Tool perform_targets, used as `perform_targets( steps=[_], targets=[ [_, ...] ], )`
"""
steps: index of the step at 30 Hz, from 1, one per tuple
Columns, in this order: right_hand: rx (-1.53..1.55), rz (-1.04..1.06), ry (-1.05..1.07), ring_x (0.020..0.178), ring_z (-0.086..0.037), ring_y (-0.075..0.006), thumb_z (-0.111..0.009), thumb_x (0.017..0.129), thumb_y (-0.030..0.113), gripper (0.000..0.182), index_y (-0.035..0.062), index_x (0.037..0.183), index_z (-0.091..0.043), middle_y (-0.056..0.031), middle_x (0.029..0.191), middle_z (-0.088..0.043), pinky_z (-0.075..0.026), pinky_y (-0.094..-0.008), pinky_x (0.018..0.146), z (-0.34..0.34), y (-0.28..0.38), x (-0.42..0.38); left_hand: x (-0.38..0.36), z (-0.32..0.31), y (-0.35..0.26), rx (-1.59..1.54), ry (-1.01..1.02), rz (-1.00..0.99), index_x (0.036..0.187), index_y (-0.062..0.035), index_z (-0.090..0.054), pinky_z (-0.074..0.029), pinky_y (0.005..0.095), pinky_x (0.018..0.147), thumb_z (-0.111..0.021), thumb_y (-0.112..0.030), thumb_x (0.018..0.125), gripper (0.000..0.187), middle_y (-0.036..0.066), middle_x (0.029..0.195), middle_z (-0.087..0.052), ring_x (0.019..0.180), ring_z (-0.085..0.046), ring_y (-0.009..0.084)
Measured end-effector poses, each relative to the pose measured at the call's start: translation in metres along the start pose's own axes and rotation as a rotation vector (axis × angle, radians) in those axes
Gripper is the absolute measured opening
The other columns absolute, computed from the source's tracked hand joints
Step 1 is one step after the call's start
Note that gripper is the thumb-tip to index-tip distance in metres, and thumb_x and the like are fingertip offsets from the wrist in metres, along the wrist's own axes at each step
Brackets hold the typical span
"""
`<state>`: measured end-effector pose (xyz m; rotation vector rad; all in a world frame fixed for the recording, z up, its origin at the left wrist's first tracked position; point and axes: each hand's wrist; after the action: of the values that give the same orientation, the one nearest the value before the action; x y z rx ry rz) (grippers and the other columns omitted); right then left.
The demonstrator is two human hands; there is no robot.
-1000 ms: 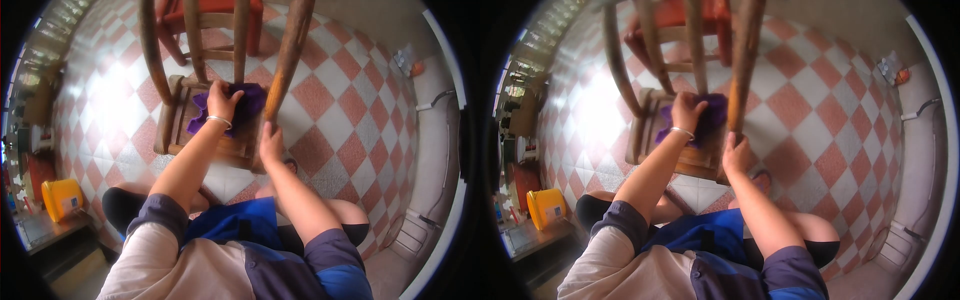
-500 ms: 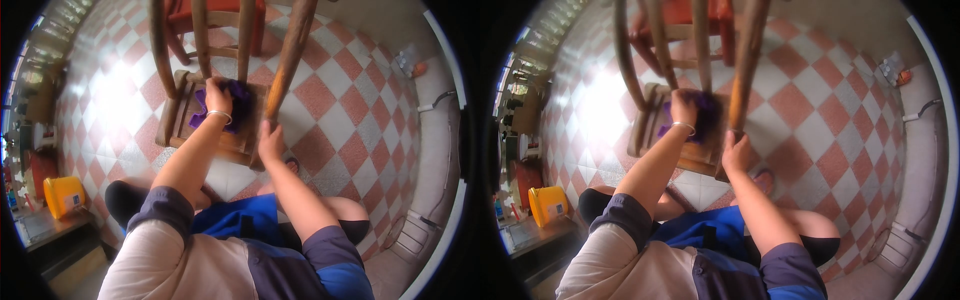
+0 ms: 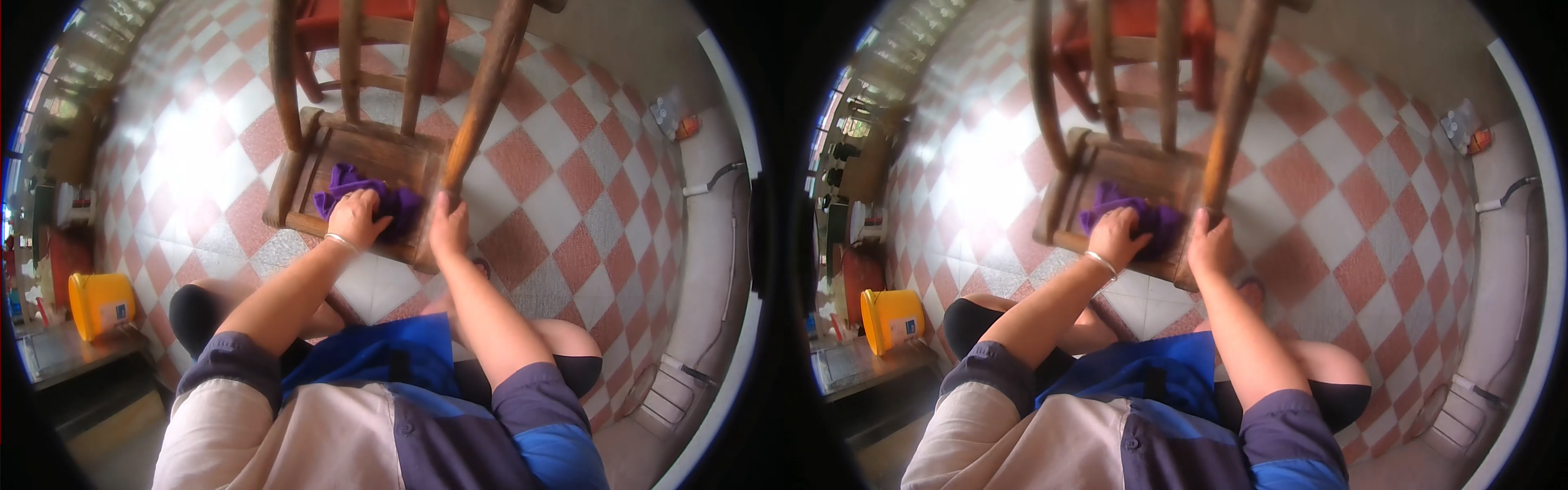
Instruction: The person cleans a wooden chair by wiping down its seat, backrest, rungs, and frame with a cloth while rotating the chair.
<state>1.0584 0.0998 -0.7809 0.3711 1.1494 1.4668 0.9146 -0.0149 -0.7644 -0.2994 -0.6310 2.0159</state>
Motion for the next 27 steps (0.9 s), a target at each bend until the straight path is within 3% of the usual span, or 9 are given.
perform_targets(
  steps=[5, 7, 10, 16, 19, 23, 25, 26, 27],
  targets=[
    [0.023, 0.079, -0.082, 0.125, -0.043, -0.0425, -0.049, 0.095, 0.051, 0.074, -0.0134, 0.131, -0.037, -0.0337, 0.131, -0.044, -0.034, -0.0423, 0.105, -0.01, -0.012, 0.008, -0.003, -0.019, -0.015, -0.245, -0.018, -0.226, 0.095, -0.0072, -0.065, -0.05, 0.04, 0.078, -0.076, -0.011, 0.071, 0.026, 0.01, 0.092, -0.064, 0.09, -0.062, 0.0316],
    [0.017, 0.165, -0.2, 0.104, -0.058, -0.0407, -0.055, 0.095, 0.041, 0.053, -0.0066, 0.117, -0.051, -0.0279, 0.111, -0.059, -0.045, -0.0444, 0.09, -0.018, -0.023, 0.011, 0.008, -0.024, -0.022, -0.243, -0.041, -0.152, 0.106, -0.0091, -0.064, -0.052, 0.0391, 0.078, -0.075, -0.01, 0.071, 0.036, 0.011, 0.099, -0.064, 0.092, -0.063, 0.0319],
    [-0.021, 0.158, -0.211, 0.102, -0.059, -0.041, -0.054, 0.095, 0.041, 0.053, -0.0067, 0.117, -0.051, -0.0283, 0.11, -0.059, -0.045, -0.0445, 0.089, -0.021, -0.028, 0.013, 0.034, -0.036, -0.037, -0.236, -0.088, 0.011, 0.111, -0.0119, -0.059, -0.052, 0.0399, 0.078, -0.074, -0.013, 0.073, 0.041, 0.011, 0.104, -0.063, 0.092, -0.063, 0.0336],
    [0.007, 0.17, -0.186, 0.103, -0.059, -0.0423, -0.052, 0.096, 0.043, 0.055, -0.007, 0.117, -0.051, -0.0297, 0.112, -0.058, -0.045, -0.0452, 0.089, -0.017, -0.023, 0.013, 0.104, -0.052, -0.063, -0.166, -0.129, 0.322, 0.109, -0.0142, -0.058, -0.051, 0.0426, 0.08, -0.071, -0.015, 0.076, 0.035, 0.011, 0.108, -0.062, 0.095, -0.063, 0.035],
    [0.052, 0.169, -0.144, 0.108, -0.056, -0.043, -0.05, 0.096, 0.045, 0.058, -0.0069, 0.122, -0.049, -0.0306, 0.116, -0.057, -0.044, -0.0451, 0.093, -0.019, -0.033, 0.019, 0.093, -0.054, -0.058, -0.198, -0.101, 0.27, 0.111, -0.0136, -0.058, -0.051, 0.0436, 0.08, -0.07, -0.015, 0.077, 0.036, 0.013, 0.111, -0.062, 0.096, -0.063, 0.0358],
    [-0.067, 0.115, -0.205, 0.115, -0.053, -0.0432, -0.046, 0.096, 0.05, 0.065, -0.0065, 0.128, -0.046, -0.0304, 0.123, -0.054, -0.041, -0.0453, 0.097, -0.023, -0.038, 0.022, 0.039, -0.031, -0.028, -0.161, 0.213, 0.027, 0.115, -0.0095, -0.059, -0.049, 0.0443, 0.087, -0.069, -0.019, 0.079, 0.038, 0.018, 0.115, -0.061, 0.1, -0.062, 0.0367],
    [-0.055, 0.073, -0.156, 0.117, -0.052, -0.043, -0.045, 0.096, 0.053, 0.068, -0.0066, 0.13, -0.045, -0.0297, 0.125, -0.053, -0.04, -0.0454, 0.099, -0.02, -0.031, 0.021, 0.028, -0.014, -0.001, -0.163, 0.288, 0.087, 0.117, -0.0069, -0.059, -0.049, 0.0436, 0.09, -0.069, -0.021, 0.081, 0.04, 0.02, 0.116, -0.062, 0.102, -0.062, 0.0376],
    [-0.048, 0.055, -0.117, 0.128, -0.043, -0.0435, -0.046, 0.096, 0.054, 0.081, -0.0151, 0.137, -0.034, -0.0348, 0.136, -0.043, -0.034, -0.0416, 0.108, -0.015, -0.026, 0.016, 0.024, -0.008, 0.009, -0.166, 0.333, 0.117, 0.118, -0.0056, -0.059, -0.048, 0.0433, 0.091, -0.068, -0.023, 0.082, 0.041, 0.021, 0.116, -0.062, 0.103, -0.061, 0.0381],
    [-0.033, 0.06, -0.093, 0.129, -0.043, -0.0435, -0.045, 0.096, 0.054, 0.081, -0.0152, 0.137, -0.033, -0.0348, 0.137, -0.043, -0.034, -0.0415, 0.109, -0.012, -0.018, 0.012, 0.03, 0.003, 0.014, -0.183, 0.194, 0.296, 0.12, 0.0003, -0.058, -0.048, 0.0424, 0.093, -0.066, -0.029, 0.086, 0.045, 0.021, 0.117, -0.063, 0.106, -0.062, 0.0368]
  ],
)
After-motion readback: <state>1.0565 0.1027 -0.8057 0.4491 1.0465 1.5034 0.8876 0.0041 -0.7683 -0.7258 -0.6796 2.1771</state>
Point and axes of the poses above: each hand's wrist, its own x-axis towards the middle knuckle, its own z-axis out of the back of the hand, y = z × x
